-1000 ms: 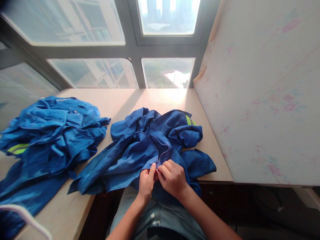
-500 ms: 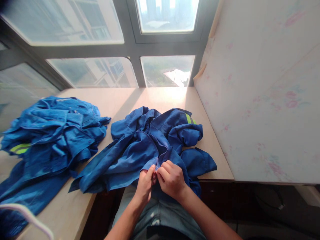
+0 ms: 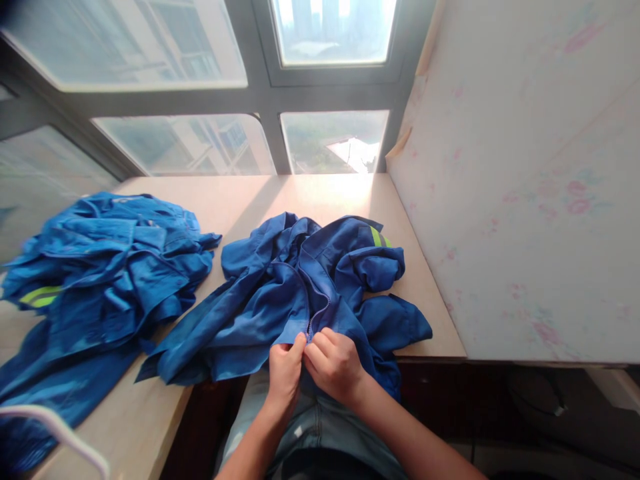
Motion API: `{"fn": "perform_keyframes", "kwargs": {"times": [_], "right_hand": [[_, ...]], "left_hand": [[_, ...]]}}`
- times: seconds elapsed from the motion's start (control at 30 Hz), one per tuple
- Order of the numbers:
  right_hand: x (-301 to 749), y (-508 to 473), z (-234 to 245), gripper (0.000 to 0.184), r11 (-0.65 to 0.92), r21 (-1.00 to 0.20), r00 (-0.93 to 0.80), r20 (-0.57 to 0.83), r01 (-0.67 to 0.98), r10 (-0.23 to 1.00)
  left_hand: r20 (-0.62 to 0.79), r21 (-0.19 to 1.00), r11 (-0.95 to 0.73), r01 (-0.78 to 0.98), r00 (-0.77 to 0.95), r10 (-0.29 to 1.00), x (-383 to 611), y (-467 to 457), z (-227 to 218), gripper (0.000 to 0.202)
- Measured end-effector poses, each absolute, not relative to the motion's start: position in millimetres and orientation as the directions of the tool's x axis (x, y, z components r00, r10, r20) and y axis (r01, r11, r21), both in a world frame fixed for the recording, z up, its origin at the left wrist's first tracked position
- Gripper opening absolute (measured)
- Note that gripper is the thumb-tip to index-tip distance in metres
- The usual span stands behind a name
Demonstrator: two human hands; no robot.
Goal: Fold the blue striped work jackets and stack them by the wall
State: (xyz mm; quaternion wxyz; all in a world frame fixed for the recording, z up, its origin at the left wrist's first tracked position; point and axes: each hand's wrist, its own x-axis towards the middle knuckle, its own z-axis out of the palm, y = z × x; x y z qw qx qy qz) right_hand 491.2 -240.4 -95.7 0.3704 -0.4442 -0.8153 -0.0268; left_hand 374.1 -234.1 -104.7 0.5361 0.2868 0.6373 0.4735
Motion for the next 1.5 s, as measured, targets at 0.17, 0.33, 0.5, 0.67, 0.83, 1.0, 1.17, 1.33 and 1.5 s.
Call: {"fn": "perform_keyframes", "kwargs": {"times": [0.17, 0.33, 0.5, 0.67, 0.83, 1.0, 1.17, 1.33, 1.5], "right_hand": [[492.9, -241.0, -97.1, 0.029, 0.582, -0.372, -0.287, 0.605, 0.723, 0.743], [493.4, -242.1, -95.2, 0.025, 0.567, -0.428, -0.262, 0.586, 0.704, 0.767], [494.2, -239.6, -92.1, 0.022, 0.537, -0.485, -0.234, 0.552, 0.690, 0.800], [503.3, -233.5, -87.5, 0.011, 0.546, -0.579, -0.235, 0.526, 0.606, 0.818], [505.3, -236.2, -92.6, 0.013, 0.556, -0.631, -0.218, 0.533, 0.541, 0.817], [500.9, -240.7, -97.5, 0.013, 0.541, -0.688, -0.153, 0.543, 0.483, 0.826], [498.9, -245.1, -96.8, 0.022, 0.553, -0.711, -0.085, 0.579, 0.434, 0.811], [499.8, -246.3, -94.3, 0.028, 0.586, -0.699, -0.134, 0.589, 0.411, 0.797], [497.5, -244.2, -92.0, 0.029, 0.605, -0.668, -0.134, 0.616, 0.433, 0.776]], "left_hand": [[-0.416, 0.909, 0.407, -0.084, -0.191, 0.889, 368.8, -233.3, -99.8, 0.039], [-0.386, 0.922, 0.388, 0.008, -0.081, 0.919, 360.3, -230.3, -96.1, 0.036], [-0.363, 0.930, 0.365, 0.037, -0.055, 0.930, 355.1, -228.7, -91.2, 0.034], [-0.438, 0.894, 0.432, -0.115, -0.032, 0.898, 357.3, -230.9, -93.0, 0.039], [-0.465, 0.873, 0.460, -0.162, 0.012, 0.885, 356.1, -230.5, -97.8, 0.038], [-0.505, 0.844, 0.496, -0.204, 0.011, 0.863, 355.1, -230.7, -98.2, 0.038], [-0.537, 0.809, 0.526, -0.261, 0.031, 0.843, 358.6, -234.4, -98.7, 0.039], [-0.596, 0.758, 0.558, -0.338, -0.011, 0.803, 361.5, -233.5, -90.2, 0.037], [-0.599, 0.723, 0.560, -0.404, 0.037, 0.800, 364.3, -233.1, -82.0, 0.033]]}}
